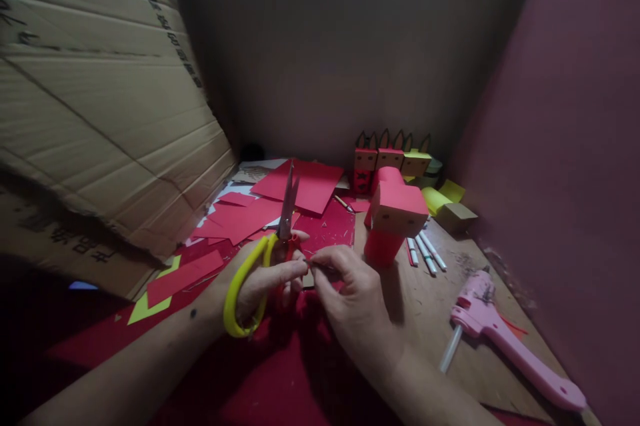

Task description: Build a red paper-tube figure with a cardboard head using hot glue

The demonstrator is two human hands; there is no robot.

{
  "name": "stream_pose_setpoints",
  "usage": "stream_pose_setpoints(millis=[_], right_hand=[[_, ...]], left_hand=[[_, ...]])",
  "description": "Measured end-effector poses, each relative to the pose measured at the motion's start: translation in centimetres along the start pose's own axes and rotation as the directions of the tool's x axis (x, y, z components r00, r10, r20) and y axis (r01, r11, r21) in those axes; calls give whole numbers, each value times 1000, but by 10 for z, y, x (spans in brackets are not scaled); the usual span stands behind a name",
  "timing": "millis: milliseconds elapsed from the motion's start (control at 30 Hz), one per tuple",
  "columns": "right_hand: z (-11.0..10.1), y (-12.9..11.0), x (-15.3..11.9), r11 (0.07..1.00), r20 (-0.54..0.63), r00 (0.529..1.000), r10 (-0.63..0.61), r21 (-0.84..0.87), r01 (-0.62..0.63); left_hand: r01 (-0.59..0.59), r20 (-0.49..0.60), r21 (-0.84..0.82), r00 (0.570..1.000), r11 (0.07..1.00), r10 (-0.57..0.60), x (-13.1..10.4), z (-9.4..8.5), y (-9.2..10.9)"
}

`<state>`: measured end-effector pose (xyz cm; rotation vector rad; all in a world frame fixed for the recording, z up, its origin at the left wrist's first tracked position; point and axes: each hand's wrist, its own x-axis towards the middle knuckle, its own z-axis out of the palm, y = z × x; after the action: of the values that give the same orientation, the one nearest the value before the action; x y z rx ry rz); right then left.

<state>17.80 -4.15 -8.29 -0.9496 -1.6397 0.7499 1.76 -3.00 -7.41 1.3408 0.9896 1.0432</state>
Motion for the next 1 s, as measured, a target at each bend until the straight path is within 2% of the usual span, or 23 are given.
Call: stream_pose_setpoints(millis=[67,133,200,267,333,433,533,600,667,833,1000], right_hand=[[1,2,-3,983,25,986,-165,-83,166],[1,3,-3,974,52,977,-205,-84,209],[1,1,-2,993,69,991,-112,-24,114],[1,-1,0,995,85,995,54,77,-61],[2,-3,1,953,96,974,206,204,-222],[2,-5,3,857,172,921,349,340,-388],[1,-7,6,805,209,879,429,352,-477],[-1,-8,8,789,148,875,461,383,-481],[-2,-7,11,766,74,872,485,445,-464],[-5,-3,14,699,4,855,519,573,-427],[-8,2,16,679,-31,849,527,617,-398]], left_hand=[[-9,-41,-43,999,999,7,2,2,-4],[-40,-75,-50,997,998,36,4,1,-6],[-74,-101,-16,992,997,72,4,0,-6],[-99,-98,36,990,994,102,1,0,-3],[-130,-65,87,989,988,136,-2,1,1],[-159,-24,122,986,980,163,-6,3,4],[-144,-67,222,984,964,163,-5,-1,-1],[-118,-127,359,977,926,174,-2,-8,-7],[-104,-134,490,972,866,192,0,-14,-11],[-223,119,667,974,711,194,-5,-16,2],[-207,172,745,978,635,116,-12,-11,13]])
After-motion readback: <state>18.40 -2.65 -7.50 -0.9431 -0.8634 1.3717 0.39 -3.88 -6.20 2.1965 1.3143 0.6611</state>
